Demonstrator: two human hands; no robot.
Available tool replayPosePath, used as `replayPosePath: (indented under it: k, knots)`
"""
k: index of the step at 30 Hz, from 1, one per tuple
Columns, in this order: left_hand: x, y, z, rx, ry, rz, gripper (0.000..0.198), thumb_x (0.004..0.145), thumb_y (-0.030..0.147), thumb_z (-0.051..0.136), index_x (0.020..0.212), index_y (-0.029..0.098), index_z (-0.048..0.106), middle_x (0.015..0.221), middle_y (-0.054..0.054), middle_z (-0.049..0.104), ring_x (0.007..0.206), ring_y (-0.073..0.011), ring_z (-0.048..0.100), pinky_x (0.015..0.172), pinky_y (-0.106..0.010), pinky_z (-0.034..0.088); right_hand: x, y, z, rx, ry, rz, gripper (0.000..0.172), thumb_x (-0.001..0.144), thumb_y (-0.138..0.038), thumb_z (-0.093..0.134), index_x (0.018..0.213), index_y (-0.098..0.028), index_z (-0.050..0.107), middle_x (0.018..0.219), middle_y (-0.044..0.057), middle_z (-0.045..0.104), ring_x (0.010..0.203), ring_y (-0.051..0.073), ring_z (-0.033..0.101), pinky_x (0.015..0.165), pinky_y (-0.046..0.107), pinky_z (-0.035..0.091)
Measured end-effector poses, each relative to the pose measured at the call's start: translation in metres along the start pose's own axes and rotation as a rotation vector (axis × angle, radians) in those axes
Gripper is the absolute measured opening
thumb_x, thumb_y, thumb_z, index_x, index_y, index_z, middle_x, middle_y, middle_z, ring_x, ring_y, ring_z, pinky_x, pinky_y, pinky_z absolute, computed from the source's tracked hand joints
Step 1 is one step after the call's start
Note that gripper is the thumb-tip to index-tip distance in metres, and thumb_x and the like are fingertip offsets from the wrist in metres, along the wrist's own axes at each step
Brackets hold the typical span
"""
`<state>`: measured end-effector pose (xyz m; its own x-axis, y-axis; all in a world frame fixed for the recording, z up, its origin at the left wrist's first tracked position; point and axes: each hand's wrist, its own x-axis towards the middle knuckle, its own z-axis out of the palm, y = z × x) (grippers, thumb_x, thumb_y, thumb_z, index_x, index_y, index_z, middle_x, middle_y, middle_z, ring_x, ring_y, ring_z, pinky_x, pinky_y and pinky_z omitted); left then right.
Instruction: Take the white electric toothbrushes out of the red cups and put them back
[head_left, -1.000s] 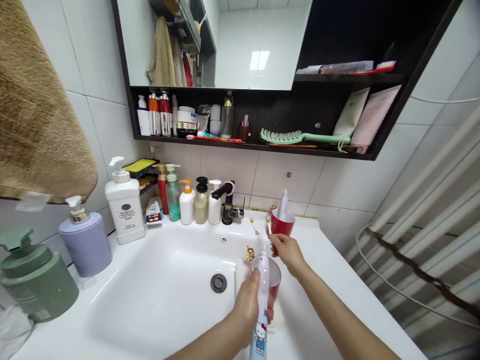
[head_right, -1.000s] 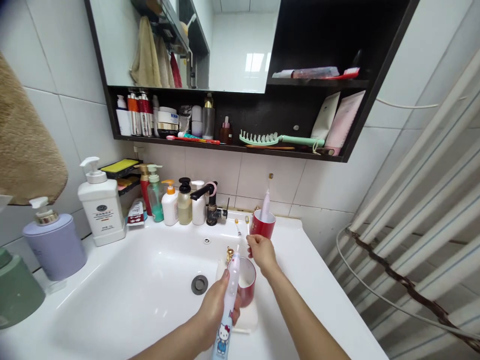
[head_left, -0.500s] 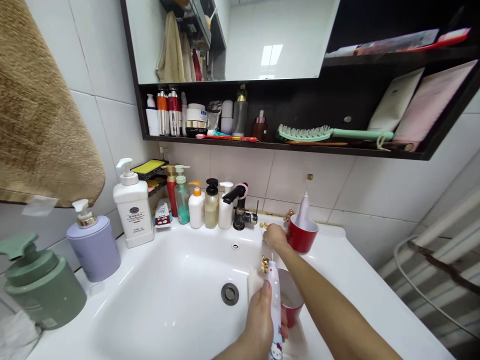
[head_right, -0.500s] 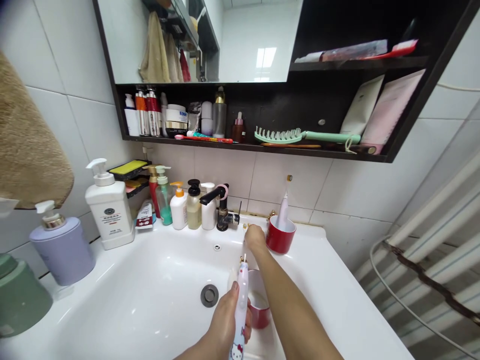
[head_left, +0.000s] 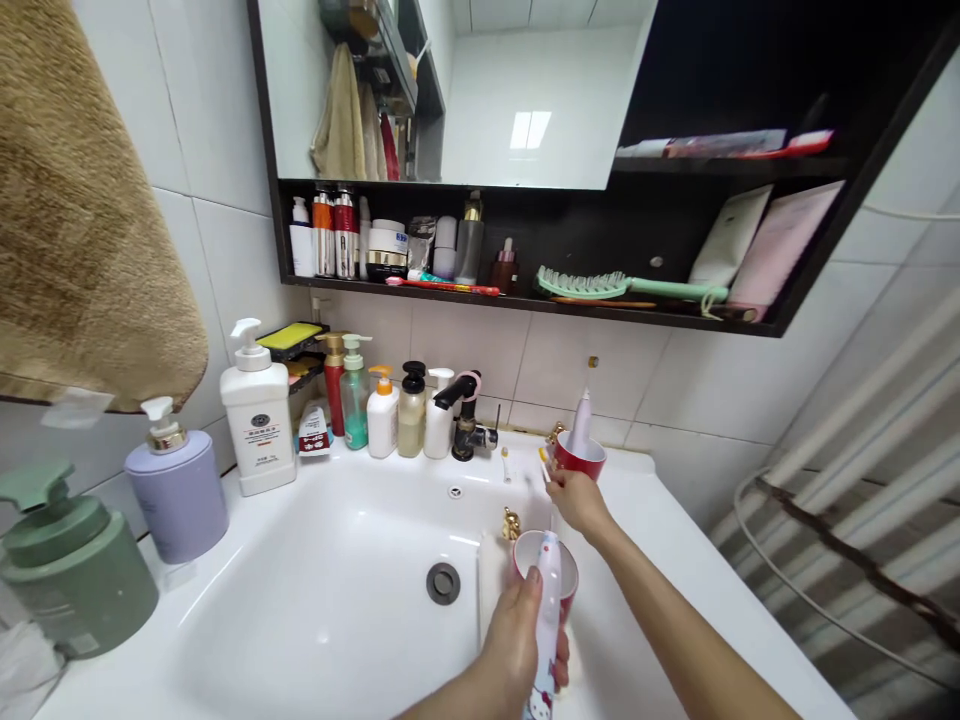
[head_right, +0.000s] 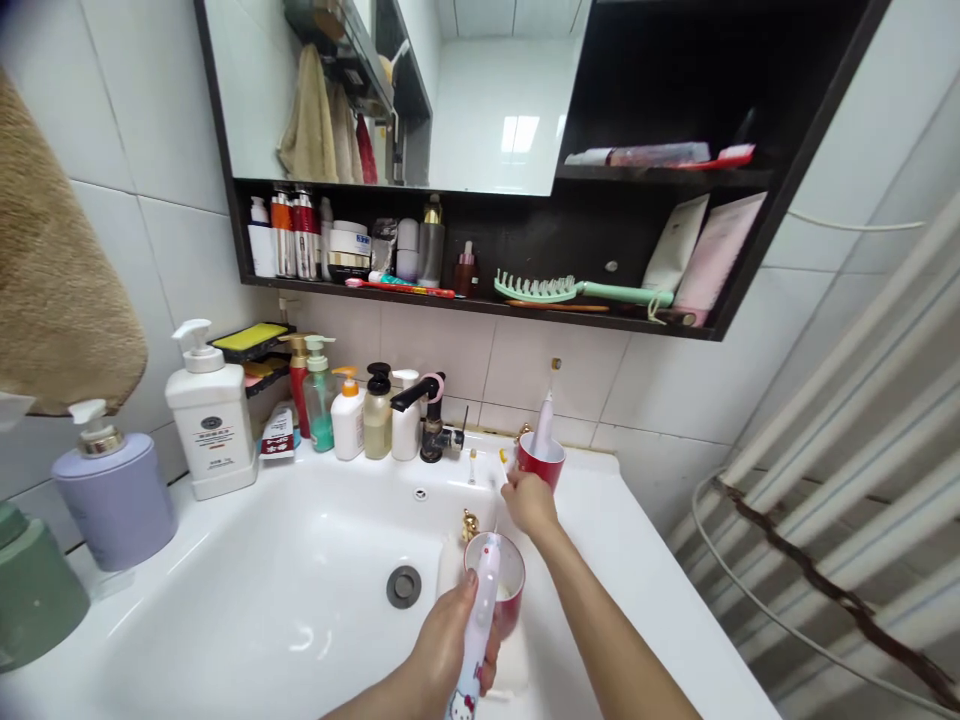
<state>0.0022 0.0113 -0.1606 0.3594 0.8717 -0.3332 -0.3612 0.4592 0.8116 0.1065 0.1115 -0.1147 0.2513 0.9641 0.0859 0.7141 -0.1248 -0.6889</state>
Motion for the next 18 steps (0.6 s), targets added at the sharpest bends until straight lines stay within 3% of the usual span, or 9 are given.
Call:
replayPosePath:
  k: [2, 3, 5, 7, 10, 18]
  knots:
    - [-0.008, -0.004, 0.002, 0.036, -0.071, -0.016, 0.065, 0.049, 0.071, 0.022, 0.072, 0.013, 0.040, 0.036, 0.004, 0.038, 0.026, -0.0068, 0.032, 0.033, -0.020, 0.020, -0.030, 0.006, -0.019, 0.218, -0.041, 0.020, 0.014, 0.064, -0.024, 0.041, 0.059, -0.016, 0.052, 0.047, -0.001, 0.047, 0.042, 0.009, 0.044, 0.039, 0.021, 0.032]
    - [-0.012, -0.006, 0.003, 0.055, -0.110, -0.019, 0.065, 0.049, 0.072, 0.022, 0.071, 0.013, 0.039, 0.036, 0.004, 0.039, 0.026, -0.0070, 0.033, 0.033, -0.020, 0.020, -0.044, 0.010, -0.028, 0.456, -0.077, 0.047, 0.014, 0.063, -0.028, 0.044, 0.061, -0.016, 0.051, 0.048, -0.002, 0.047, 0.039, 0.007, 0.041, 0.037, 0.020, 0.030]
    - [-0.018, -0.010, 0.005, 0.090, -0.182, -0.018, 0.064, 0.049, 0.072, 0.022, 0.070, 0.013, 0.039, 0.037, 0.004, 0.039, 0.026, -0.0067, 0.033, 0.032, -0.020, 0.021, -0.065, 0.015, -0.040, 0.872, -0.137, 0.102, 0.015, 0.059, -0.031, 0.051, 0.063, -0.016, 0.051, 0.054, -0.002, 0.049, 0.038, 0.004, 0.038, 0.035, 0.017, 0.028]
    - [-0.022, -0.014, 0.005, 0.121, -0.220, -0.021, 0.063, 0.050, 0.071, 0.023, 0.070, 0.014, 0.039, 0.037, 0.004, 0.039, 0.026, -0.0064, 0.033, 0.032, -0.019, 0.021, -0.076, 0.019, -0.047, 1.111, -0.181, 0.145, 0.017, 0.056, -0.030, 0.056, 0.064, -0.016, 0.050, 0.058, -0.001, 0.051, 0.040, 0.003, 0.039, 0.035, 0.016, 0.029]
    - [-0.023, -0.016, 0.006, 0.153, -0.216, -0.015, 0.060, 0.052, 0.069, 0.023, 0.068, 0.014, 0.039, 0.036, 0.005, 0.039, 0.026, -0.0063, 0.034, 0.032, -0.019, 0.021, -0.079, 0.022, -0.049, 1.188, -0.226, 0.153, 0.016, 0.057, -0.028, 0.057, 0.062, -0.016, 0.049, 0.056, -0.002, 0.051, 0.042, 0.003, 0.041, 0.037, 0.015, 0.032]
    - [-0.020, -0.012, 0.007, 0.156, -0.192, -0.012, 0.059, 0.051, 0.069, 0.025, 0.066, 0.014, 0.039, 0.036, 0.005, 0.040, 0.026, -0.0054, 0.034, 0.031, -0.018, 0.022, -0.083, 0.020, -0.036, 1.105, -0.294, 0.115, 0.020, 0.061, -0.033, 0.053, 0.058, -0.015, 0.045, 0.049, -0.004, 0.047, 0.039, 0.004, 0.039, 0.040, 0.017, 0.034]
